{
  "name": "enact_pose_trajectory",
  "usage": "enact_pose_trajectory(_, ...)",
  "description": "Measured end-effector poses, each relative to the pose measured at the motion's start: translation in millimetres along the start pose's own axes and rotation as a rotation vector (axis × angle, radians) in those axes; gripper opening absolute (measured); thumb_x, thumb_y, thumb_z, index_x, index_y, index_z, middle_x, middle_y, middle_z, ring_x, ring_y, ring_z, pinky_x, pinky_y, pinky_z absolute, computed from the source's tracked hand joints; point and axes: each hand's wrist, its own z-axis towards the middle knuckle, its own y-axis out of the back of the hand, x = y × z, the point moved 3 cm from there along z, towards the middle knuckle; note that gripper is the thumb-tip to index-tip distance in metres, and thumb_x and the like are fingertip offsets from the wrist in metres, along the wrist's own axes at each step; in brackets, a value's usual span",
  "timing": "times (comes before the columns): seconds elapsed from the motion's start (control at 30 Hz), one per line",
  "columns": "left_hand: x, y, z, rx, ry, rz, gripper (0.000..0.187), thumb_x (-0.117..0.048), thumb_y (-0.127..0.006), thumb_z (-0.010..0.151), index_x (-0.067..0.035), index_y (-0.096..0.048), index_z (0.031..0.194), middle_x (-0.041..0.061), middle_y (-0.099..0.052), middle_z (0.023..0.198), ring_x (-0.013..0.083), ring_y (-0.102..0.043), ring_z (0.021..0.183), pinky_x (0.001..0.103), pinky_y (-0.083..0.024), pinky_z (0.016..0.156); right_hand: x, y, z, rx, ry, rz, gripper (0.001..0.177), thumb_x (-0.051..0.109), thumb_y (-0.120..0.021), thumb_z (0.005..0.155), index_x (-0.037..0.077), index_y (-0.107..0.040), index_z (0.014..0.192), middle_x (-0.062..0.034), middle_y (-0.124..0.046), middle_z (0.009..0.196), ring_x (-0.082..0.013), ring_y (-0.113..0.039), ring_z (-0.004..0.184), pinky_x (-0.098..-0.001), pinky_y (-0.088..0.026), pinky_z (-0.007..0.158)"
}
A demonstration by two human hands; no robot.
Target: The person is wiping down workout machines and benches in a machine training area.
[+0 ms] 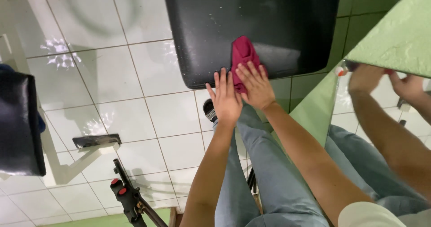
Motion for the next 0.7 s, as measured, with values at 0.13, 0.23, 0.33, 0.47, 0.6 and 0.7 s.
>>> enact_pose_trajectory(0.13,-30,-26,8,0.043,-0.102,0.038,0.07,-0.018,-0.059,0.087,-0.012,-0.044,0.156,0.008,-0.026,0.171,0.0286,-0.02,0.16,0.062,-0.009,0.127,-30,11,-21,-0.007,-0.141,0.026,0.091,0.029,-0.062,0.084,0.013,-0.028,0.167,-0.008,-0.029,0.171,-0.0343,-0.02,0.158,-0.0563,-0.01,0.124)
enact_pose_trajectory(0.23,-46,-40,13,0.071,-0.162,0.03,0.067,-0.018,-0.059,0.089,-0.01,-0.047,0.154,0.006,-0.023,0.173,0.0288,-0.018,0.161,0.063,-0.008,0.128,-46,14,-32,-0.029,-0.231,0.044,0.091,0.028,-0.061,0.085,0.011,-0.026,0.167,-0.0101,-0.025,0.173,-0.0359,-0.017,0.158,-0.0568,-0.01,0.125)
enact_pose_trajectory(0.33,-57,-50,15,0.086,-0.198,0.058,0.064,-0.02,-0.058,0.092,-0.011,-0.047,0.154,0.004,-0.024,0.172,0.0267,-0.018,0.161,0.062,-0.009,0.129,-53,13,-38,-0.037,-0.323,0.055,0.087,0.029,-0.058,0.09,0.011,-0.023,0.168,-0.0088,-0.021,0.174,-0.0358,-0.014,0.158,-0.0571,-0.009,0.125)
enact_pose_trajectory(0.47,-61,-59,15,0.129,-0.214,0.089,0.064,-0.023,-0.059,0.092,-0.014,-0.046,0.155,0.003,-0.024,0.172,0.0278,-0.017,0.161,0.063,-0.008,0.129,-54,11,-42,-0.054,-0.477,0.08,0.085,0.03,-0.06,0.096,0.011,-0.02,0.169,-0.009,-0.017,0.175,-0.0351,-0.009,0.159,-0.0566,-0.008,0.126)
enact_pose_trajectory(0.6,-68,-59,17,0.226,-0.182,0.097,0.063,-0.02,-0.053,0.1,-0.022,-0.038,0.161,-0.001,-0.021,0.173,0.0268,-0.015,0.162,0.064,-0.002,0.129,-56,7,-42,-0.1,-0.701,0.097,0.086,0.036,-0.064,0.101,0.011,-0.018,0.169,-0.0102,-0.012,0.175,-0.0362,-0.004,0.16,-0.0578,-0.009,0.128)
enact_pose_trajectory(0.7,-65,-49,20,0.318,-0.18,0.12,0.074,-0.018,-0.06,0.095,-0.026,-0.033,0.163,-0.001,-0.015,0.175,0.0275,-0.011,0.162,0.063,-0.005,0.131,-47,11,-34,-0.157,-0.856,0.12,0.086,0.038,-0.061,0.106,0.013,-0.009,0.17,-0.0099,-0.005,0.176,-0.0371,-0.001,0.161,-0.0599,-0.013,0.129)
